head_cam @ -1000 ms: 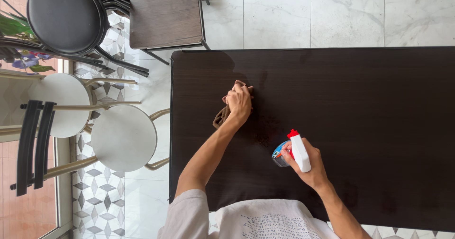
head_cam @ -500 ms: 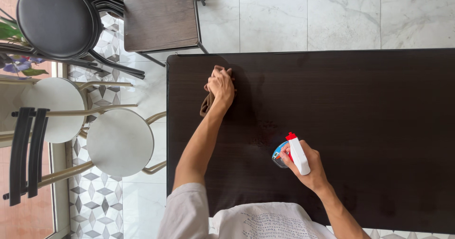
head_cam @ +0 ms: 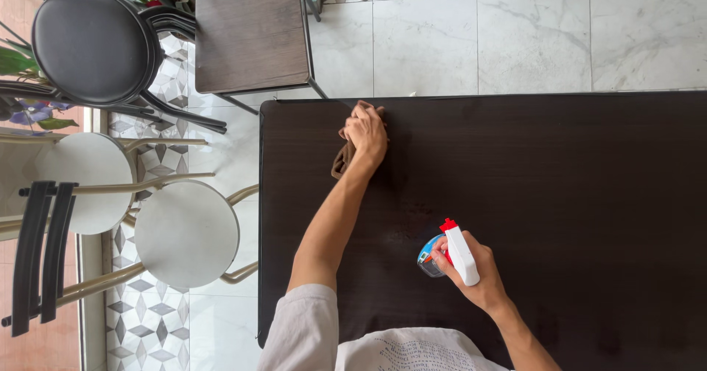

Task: The person sprays a cleaning solution onto a dark wooden table and wipes the surface with a brown cloth. They repeatedly apply the spray and wipe different sections of the table to clean it.

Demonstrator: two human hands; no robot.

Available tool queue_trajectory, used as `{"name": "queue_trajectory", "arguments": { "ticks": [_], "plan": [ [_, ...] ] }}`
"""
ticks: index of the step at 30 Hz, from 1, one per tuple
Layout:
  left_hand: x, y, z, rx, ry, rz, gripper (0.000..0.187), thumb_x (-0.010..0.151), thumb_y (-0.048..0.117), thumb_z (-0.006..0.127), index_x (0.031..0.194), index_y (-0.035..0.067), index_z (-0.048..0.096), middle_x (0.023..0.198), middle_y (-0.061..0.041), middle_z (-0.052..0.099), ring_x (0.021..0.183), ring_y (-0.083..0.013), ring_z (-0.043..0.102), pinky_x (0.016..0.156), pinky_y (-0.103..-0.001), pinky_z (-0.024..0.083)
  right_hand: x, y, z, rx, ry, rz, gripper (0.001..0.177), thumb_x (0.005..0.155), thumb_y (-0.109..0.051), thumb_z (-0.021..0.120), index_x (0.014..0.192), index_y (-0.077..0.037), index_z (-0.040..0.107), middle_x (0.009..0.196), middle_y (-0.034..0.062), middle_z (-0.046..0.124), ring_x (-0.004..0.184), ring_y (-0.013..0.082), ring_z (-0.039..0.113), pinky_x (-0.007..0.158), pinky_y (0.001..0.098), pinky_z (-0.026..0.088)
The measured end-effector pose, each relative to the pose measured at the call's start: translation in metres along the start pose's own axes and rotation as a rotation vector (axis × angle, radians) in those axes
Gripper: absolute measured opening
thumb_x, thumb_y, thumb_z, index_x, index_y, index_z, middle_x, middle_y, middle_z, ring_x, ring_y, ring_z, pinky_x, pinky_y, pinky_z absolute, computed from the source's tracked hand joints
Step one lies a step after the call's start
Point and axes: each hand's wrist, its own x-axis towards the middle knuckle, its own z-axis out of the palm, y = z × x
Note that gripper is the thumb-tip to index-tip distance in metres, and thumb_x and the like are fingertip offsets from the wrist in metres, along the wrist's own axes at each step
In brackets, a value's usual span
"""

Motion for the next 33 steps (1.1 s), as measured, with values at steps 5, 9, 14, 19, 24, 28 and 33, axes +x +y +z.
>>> {"name": "queue_trajectory", "arguments": {
  "ticks": [5, 9, 14, 19, 24, 28, 33],
  "plan": [
    [0.017, -0.04, -0.012, 0.025, -0.186, -0.083, 0.048, 0.097, 0.037, 0.06, 0.127, -0.001, 0.06, 0.119, -0.024, 0.057, 0.086, -0.0363, 0.068, 0.047, -0.044, 0.055, 0.002, 0.002, -0.002, 0.008, 0.018, 0.017, 0.019, 0.086, -0.014, 0.077, 0.089, -0.006, 0.061, 0.087, 0.0048, 0.077, 0.079, 0.0165, 0.078, 0.07, 0.0316, 0.064],
    [-0.013, -0.045, 0.005, 0.087, -0.006, -0.09, 0.047, 0.098, 0.031, 0.061, 0.131, -0.003, 0.06, 0.115, -0.024, 0.058, 0.082, -0.0353, 0.069, 0.04, -0.044, 0.057, 0.004, 0.003, -0.005, -0.015, 0.027, 0.052, 0.018, 0.085, -0.015, 0.077, 0.088, -0.006, 0.061, 0.087, 0.0045, 0.078, 0.077, 0.0169, 0.077, 0.069, 0.0323, 0.063],
    [-0.031, -0.006, -0.003, 0.147, -0.129, 0.09, 0.045, 0.096, 0.033, 0.066, 0.126, -0.001, 0.062, 0.117, -0.024, 0.057, 0.084, -0.0392, 0.068, 0.046, -0.045, 0.058, 0.005, 0.004, -0.004, 0.001, 0.03, 0.039, 0.018, 0.087, -0.015, 0.077, 0.088, -0.007, 0.061, 0.087, 0.0053, 0.078, 0.08, 0.0172, 0.078, 0.073, 0.0334, 0.064],
    [0.002, 0.001, -0.029, 0.125, -0.105, 0.1, 0.044, 0.093, 0.03, 0.068, 0.123, 0.0, 0.061, 0.117, -0.023, 0.056, 0.087, -0.0378, 0.068, 0.051, -0.044, 0.06, 0.004, 0.001, -0.003, 0.004, 0.03, 0.055, 0.018, 0.085, -0.015, 0.077, 0.088, -0.007, 0.061, 0.085, 0.0054, 0.078, 0.08, 0.0172, 0.078, 0.073, 0.0341, 0.064],
    [0.037, -0.033, -0.02, 0.221, -0.093, 0.0, 0.044, 0.099, 0.028, 0.064, 0.129, -0.004, 0.058, 0.111, -0.024, 0.057, 0.079, -0.0336, 0.069, 0.051, -0.039, 0.061, 0.003, 0.001, -0.005, -0.006, 0.039, 0.081, 0.018, 0.086, -0.015, 0.076, 0.088, -0.007, 0.061, 0.086, 0.0048, 0.078, 0.079, 0.0169, 0.078, 0.071, 0.0344, 0.063],
    [0.042, -0.067, -0.014, 0.132, -0.222, -0.09, 0.048, 0.102, 0.031, 0.058, 0.132, -0.006, 0.053, 0.111, -0.025, 0.056, 0.079, -0.0346, 0.07, 0.048, -0.038, 0.061, 0.001, 0.003, -0.007, 0.016, 0.05, 0.053, 0.017, 0.087, -0.014, 0.076, 0.089, -0.007, 0.061, 0.087, 0.0051, 0.078, 0.081, 0.0171, 0.077, 0.076, 0.0343, 0.063],
    [0.039, -0.077, -0.022, 0.046, -0.309, -0.168, 0.059, 0.102, 0.043, 0.054, 0.133, -0.008, 0.051, 0.112, -0.025, 0.054, 0.087, -0.0382, 0.069, 0.049, -0.041, 0.059, -0.001, 0.006, -0.008, 0.009, 0.043, 0.038, 0.017, 0.086, -0.014, 0.076, 0.088, -0.007, 0.061, 0.088, 0.005, 0.078, 0.082, 0.017, 0.077, 0.075, 0.0341, 0.063]
  ]
}}
